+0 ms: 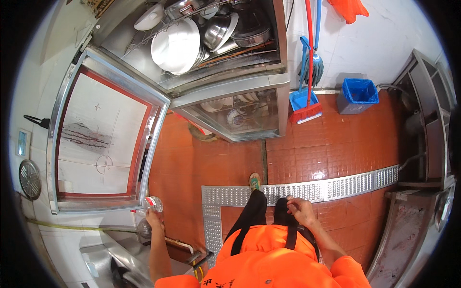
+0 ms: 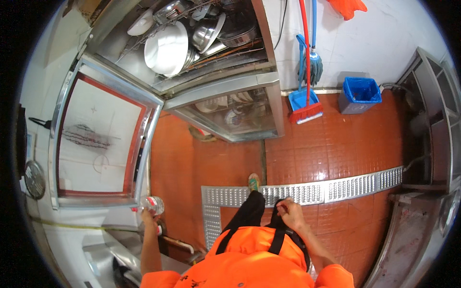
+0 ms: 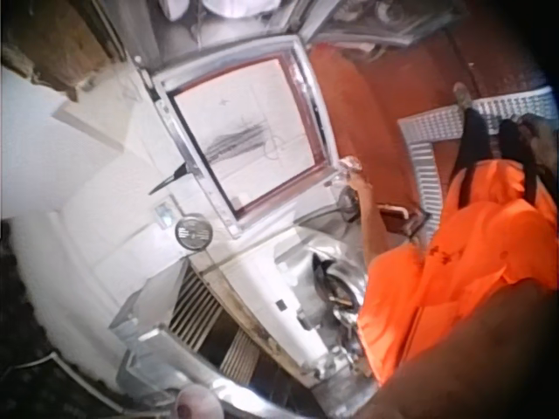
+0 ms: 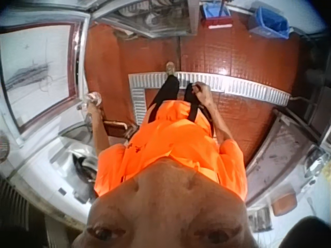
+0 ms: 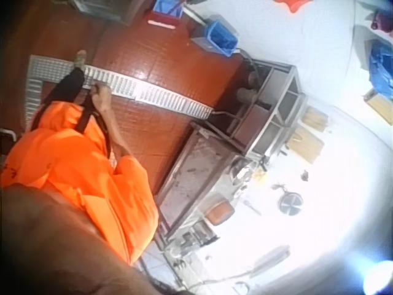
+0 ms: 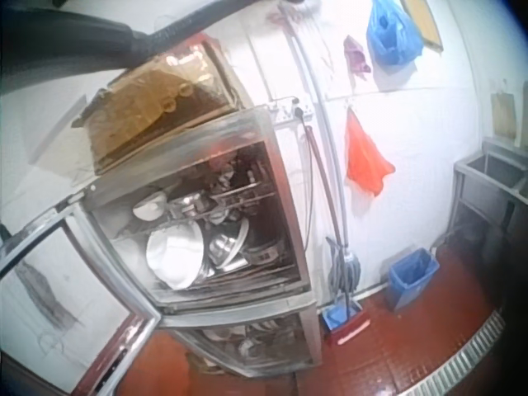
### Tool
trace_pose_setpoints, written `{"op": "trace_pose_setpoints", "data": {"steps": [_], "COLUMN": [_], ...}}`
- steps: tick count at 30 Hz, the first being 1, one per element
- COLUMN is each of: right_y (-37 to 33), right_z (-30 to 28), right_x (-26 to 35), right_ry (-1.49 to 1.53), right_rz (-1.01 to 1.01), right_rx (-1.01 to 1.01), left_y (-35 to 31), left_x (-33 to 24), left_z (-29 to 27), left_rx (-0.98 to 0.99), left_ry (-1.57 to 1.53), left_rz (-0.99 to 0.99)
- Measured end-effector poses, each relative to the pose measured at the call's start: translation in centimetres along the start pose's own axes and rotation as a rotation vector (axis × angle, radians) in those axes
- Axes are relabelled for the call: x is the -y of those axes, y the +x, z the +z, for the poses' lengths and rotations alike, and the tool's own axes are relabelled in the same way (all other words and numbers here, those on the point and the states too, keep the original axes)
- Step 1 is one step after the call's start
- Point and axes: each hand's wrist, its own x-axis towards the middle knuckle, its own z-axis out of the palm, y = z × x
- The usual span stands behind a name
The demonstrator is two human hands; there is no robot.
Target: The person retrieves a metal bowl and several white ceramic bowls from a storage cabinet. They place the bowls into a sink, apply dish soap to a sponge, and scrub each bowl individually. The cleaned bowls are then placed into a large metal basin on the counter.
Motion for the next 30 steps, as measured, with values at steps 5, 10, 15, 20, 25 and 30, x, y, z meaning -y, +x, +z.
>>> {"op": "trace_pose_setpoints", "data": {"steps": [5,10,15,20,25,30], "right_y": [0.0,0.5,1.5,2.3,3.0,4.0], "right_z": [0.0,-0.3,0.0,0.8,1.7,2.5], "right_x": [1.0,1.9,2.6,3.3,3.8,5.1], "right_ry": [0.008,0.017,0.047,0.075,0.057,0.094], "right_rz": [0.040,0.083,0.068,0.082,0.099,0.117], "right_rx": [-0.017,0.021,-0.004,-0.023,-0.050,-0.085], "left_y": [-3.6,-7.6,-14.1,-16.4,-17.3,-16.0], "left_x": [-0.9,-1.6,-7.1,-10.7,-13.1,-15.4], "left_z": [3.9,9.5,15.1,20.0,23.7,27.1], "left_rx": [0.290,0.543,0.721,0.812,0.910,0.981], "left_ry": [0.262,0.204,0.057,0.039,0.012,-0.006], "left_rz": [-0.057,0.108,0.206,0.387,0.466,0.523]}}
